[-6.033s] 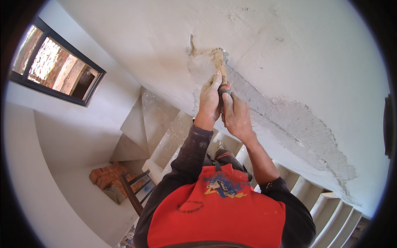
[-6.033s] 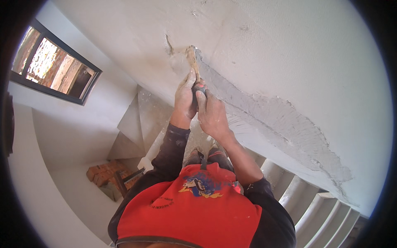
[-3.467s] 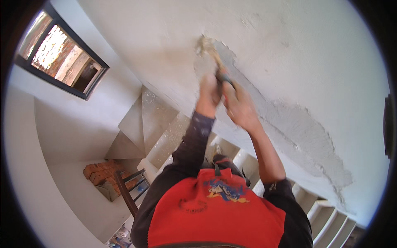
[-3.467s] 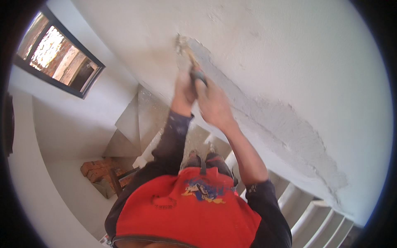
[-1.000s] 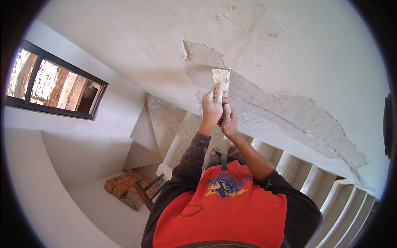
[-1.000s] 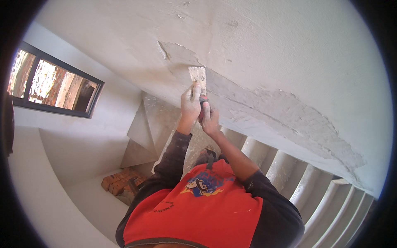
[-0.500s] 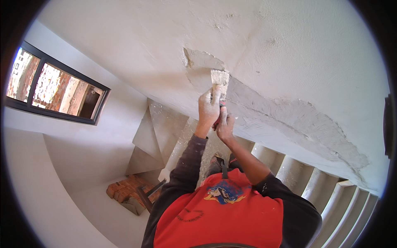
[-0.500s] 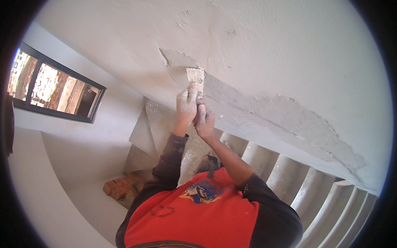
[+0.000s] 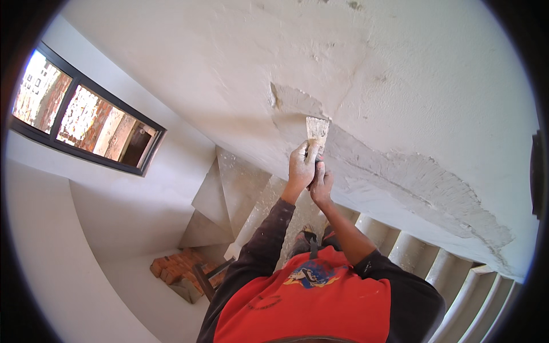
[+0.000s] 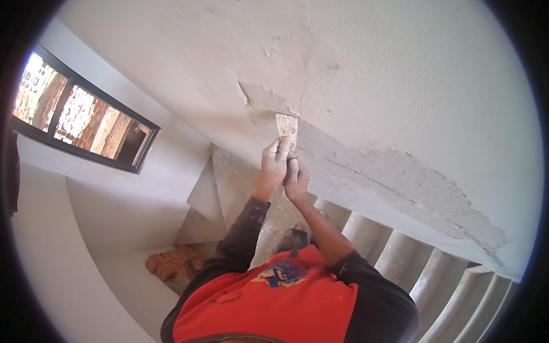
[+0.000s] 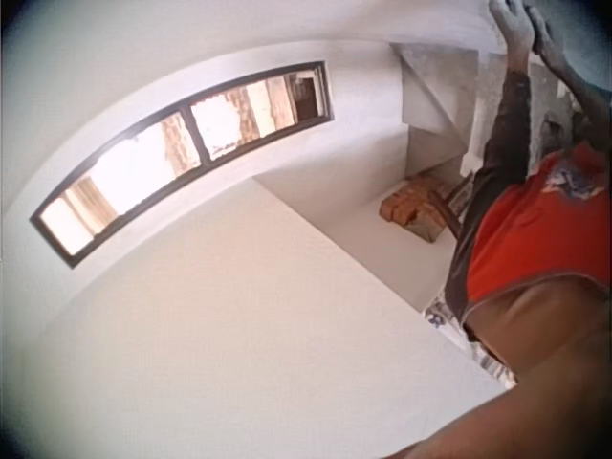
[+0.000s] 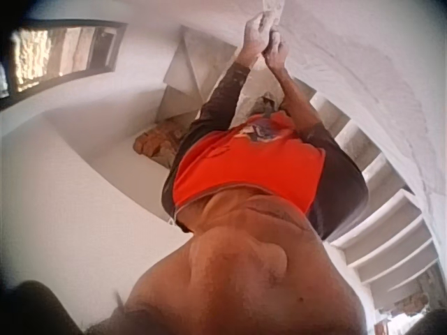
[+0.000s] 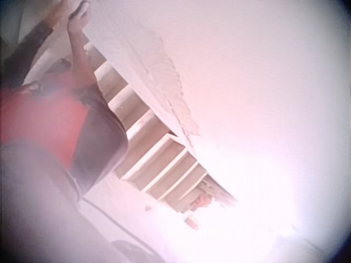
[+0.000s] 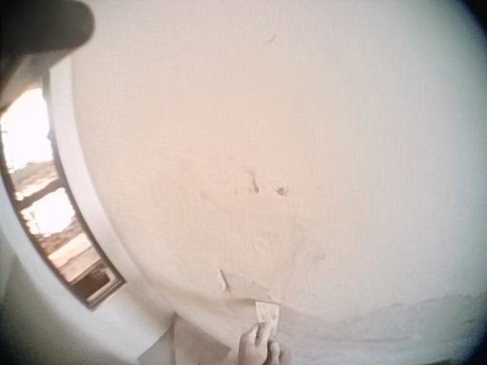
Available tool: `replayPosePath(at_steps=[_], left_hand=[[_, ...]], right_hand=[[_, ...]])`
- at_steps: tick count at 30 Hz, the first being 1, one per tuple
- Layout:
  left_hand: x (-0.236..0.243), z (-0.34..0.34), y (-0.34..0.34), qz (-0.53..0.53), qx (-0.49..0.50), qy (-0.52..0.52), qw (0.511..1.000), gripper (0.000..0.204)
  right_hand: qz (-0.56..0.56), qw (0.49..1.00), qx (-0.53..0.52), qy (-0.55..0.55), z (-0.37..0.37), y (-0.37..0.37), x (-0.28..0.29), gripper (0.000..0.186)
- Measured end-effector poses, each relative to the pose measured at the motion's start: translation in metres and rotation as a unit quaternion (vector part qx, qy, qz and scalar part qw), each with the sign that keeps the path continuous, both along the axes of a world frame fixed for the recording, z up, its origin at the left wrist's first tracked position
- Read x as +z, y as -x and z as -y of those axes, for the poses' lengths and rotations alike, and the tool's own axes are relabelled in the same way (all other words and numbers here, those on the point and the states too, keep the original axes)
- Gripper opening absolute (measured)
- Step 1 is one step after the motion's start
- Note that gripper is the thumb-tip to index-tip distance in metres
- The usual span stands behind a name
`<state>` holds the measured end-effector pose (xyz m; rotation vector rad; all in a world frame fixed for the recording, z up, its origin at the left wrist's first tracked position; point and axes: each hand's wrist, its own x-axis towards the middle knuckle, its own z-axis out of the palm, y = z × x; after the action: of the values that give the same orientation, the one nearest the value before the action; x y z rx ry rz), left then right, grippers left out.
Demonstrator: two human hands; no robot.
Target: The person applies plaster to a ceiling using a trowel. They spread the material across the surface, smoothing it out in sections while standing on a spiral staircase.
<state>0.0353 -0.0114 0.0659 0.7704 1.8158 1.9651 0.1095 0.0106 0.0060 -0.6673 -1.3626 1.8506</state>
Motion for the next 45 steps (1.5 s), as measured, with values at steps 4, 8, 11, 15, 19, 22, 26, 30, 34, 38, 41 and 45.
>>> replayPosePath(at_steps=[4,8,11,15,19,22,26,30,34,38,41,45], left_hand=[[0.053,-0.006,0.011,-0.092,-0.027,-0.027,0.995,0.027],[0.002,-0.001,-0.004,-0.006,-0.029,0.042,0.999,0.027],[0.017,-0.001,-0.001,-0.019,-0.033,0.028,0.999,0.028],[0.016,0.002,-0.001,-0.001,-0.022,0.018,1.0,0.03],[0.007,-0.005,-0.001,-0.002,-0.007,-0.007,1.0,0.03],[0.022,-0.011,0.004,0.005,-0.004,0.004,1.0,0.032],[0.076,-0.012,0.004,-0.014,-0.019,0.033,0.999,0.034],[0.033,-0.009,-0.011,0.004,0.02,0.027,0.999,0.037],[0.049,-0.011,-0.008,0.001,0.037,0.013,0.999,0.039],[0.036,-0.007,-0.012,0.019,0.031,0.058,0.998,0.043],[0.02,-0.01,-0.018,0.05,0.048,0.016,0.997,0.041],[0.04,-0.005,-0.016,0.076,0.028,0.036,0.996,0.037]], right_hand=[[-0.006,1.0,0.008,0.001,-0.013,0.007,0.035,0.047],[0.041,0.997,-0.032,-0.064,-0.001,-0.002,-0.004,0.047],[0.01,0.999,0.004,0.032,0.002,-0.005,0.015,0.047],[0.017,1.0,-0.022,0.013,0.01,-0.002,0.016,0.045],[0.015,0.999,-0.018,-0.027,0.0,-0.001,0.014,0.045],[0.029,0.995,-0.01,-0.097,-0.012,-0.002,0.035,0.045],[-0.017,0.999,0.004,-0.04,-0.029,0.007,0.088,0.048],[0.084,0.995,-0.022,-0.041,-0.006,-0.016,0.047,0.051],[0.095,0.991,0.044,-0.079,-0.02,-0.019,0.059,0.052],[0.117,0.99,0.03,-0.077,-0.018,-0.018,0.058,0.051],[0.116,0.993,0.011,-0.019,-0.003,-0.029,0.052,0.049],[0.148,0.985,0.043,-0.073,-0.013,-0.025,0.064,0.048]])
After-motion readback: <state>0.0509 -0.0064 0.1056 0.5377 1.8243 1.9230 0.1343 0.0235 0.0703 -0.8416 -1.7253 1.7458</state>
